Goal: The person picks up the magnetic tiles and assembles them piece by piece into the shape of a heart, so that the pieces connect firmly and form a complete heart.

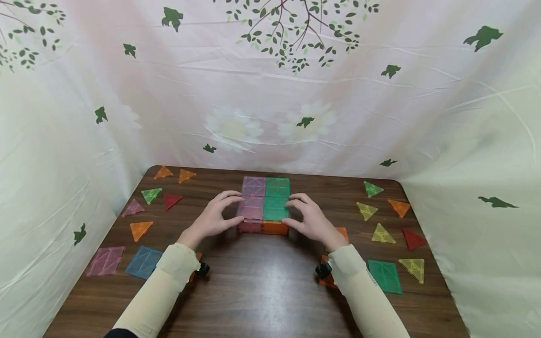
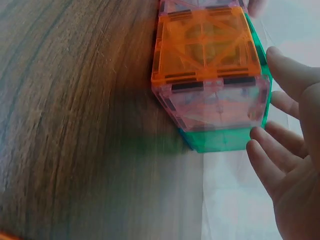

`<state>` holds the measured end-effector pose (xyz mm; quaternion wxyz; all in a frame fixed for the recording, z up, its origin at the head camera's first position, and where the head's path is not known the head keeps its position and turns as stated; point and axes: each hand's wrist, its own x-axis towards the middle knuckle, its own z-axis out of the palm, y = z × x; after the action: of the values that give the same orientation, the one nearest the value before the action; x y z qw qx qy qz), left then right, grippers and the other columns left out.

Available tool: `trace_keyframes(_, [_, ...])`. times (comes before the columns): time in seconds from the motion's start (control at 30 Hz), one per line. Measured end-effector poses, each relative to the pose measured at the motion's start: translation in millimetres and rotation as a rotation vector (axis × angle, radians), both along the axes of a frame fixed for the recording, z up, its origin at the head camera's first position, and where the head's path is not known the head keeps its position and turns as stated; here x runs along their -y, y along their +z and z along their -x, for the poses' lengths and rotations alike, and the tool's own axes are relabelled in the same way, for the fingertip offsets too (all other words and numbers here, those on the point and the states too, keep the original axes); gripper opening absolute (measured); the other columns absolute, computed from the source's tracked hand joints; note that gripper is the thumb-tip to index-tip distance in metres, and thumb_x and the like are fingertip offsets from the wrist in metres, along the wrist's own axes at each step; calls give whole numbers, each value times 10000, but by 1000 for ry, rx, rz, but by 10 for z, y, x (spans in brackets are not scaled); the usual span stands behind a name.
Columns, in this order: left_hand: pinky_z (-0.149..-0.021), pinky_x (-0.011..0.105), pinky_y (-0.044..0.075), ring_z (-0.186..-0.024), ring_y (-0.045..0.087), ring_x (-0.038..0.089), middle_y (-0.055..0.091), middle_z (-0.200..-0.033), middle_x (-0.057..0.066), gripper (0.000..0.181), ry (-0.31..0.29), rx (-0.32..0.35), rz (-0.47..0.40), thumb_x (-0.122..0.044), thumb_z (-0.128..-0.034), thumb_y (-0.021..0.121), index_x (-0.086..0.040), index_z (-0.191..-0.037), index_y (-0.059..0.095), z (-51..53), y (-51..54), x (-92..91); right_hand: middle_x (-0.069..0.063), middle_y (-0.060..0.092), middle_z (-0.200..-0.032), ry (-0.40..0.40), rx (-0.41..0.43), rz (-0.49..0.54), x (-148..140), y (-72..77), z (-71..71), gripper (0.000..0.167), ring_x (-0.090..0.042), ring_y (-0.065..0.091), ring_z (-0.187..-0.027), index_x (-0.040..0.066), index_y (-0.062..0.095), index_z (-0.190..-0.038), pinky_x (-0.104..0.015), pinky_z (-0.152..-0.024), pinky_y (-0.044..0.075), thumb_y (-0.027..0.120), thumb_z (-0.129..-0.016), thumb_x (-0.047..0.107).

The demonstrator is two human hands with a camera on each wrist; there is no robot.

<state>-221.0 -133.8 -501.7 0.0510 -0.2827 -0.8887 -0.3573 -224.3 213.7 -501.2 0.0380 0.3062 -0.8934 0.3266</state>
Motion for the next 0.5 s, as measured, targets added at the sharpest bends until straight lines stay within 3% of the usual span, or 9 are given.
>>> trace_keyframes(0.17, [-1147,574,414,-1326,579,302,646,-1410,89,370,13,-88,-40,-236,-963,791,-62,-1287,745,-21,-112,69,-89,618,-1402,-12,15,44,-30,-22,-21,341,-281,671,-1184,102,746,-1242,-466,-950,587,816,-949,263])
trace_keyframes(0.5, [-1077,521,486,-1274,587,313,658,-1405,123,370,-5,-163,-72,-186,-945,807,-33,-1279,755,-23,-182,67,-85,620,-1401,-22,-7,103,-7,-115,-23,314,-261,686,-1134,95,761,-1221,-461,-898,606,830,-933,198])
